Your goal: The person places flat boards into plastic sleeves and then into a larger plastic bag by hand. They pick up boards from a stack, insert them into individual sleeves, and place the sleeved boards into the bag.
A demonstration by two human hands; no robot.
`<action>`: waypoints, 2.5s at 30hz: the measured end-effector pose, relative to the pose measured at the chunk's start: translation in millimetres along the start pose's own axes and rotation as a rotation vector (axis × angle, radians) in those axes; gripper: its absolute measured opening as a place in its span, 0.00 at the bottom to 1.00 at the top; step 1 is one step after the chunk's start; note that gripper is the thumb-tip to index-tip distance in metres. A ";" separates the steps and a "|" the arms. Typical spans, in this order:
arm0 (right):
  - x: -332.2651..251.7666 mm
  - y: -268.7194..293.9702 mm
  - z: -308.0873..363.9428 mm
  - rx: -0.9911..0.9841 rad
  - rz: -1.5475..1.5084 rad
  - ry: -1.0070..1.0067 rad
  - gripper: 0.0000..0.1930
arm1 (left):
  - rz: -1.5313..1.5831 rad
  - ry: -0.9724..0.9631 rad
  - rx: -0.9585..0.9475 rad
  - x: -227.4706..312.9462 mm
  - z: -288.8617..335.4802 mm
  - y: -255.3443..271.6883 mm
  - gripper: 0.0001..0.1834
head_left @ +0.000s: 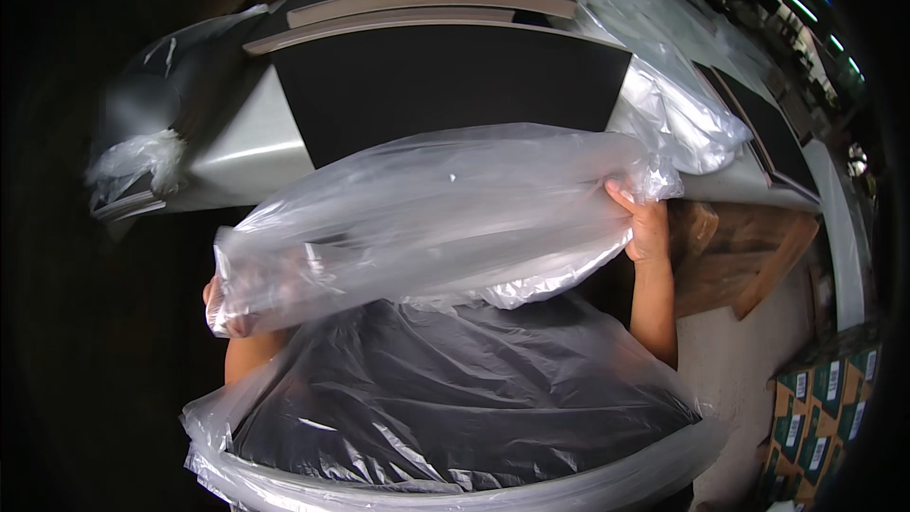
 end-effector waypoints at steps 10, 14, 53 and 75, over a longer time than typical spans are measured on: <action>-149.8 -71.3 -79.3 -0.060 1.194 1.047 0.26 | -1.691 -0.499 0.922 159.3 -94.1 58.9 0.31; -113.6 -69.8 -46.8 -0.190 1.115 0.906 0.28 | -1.682 -0.537 0.939 114.6 -50.6 64.4 0.41; -153.0 -101.2 -80.3 -0.714 -0.142 0.380 0.23 | -0.894 0.731 -0.538 -25.5 -66.7 -50.6 0.37; 6.9 -189.6 81.1 -0.593 -0.491 -0.327 0.11 | -0.638 -0.029 0.727 -26.2 -60.0 -18.1 0.10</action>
Point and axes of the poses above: each hand's wrist, its own z-axis away from the middle knuckle, its own y-axis out of the back of the hand, x = y × z, the point moved 8 cm from there along -z, towards the middle knuckle, and after that the axes turned 10 degrees about y, right-handed, at the moved point
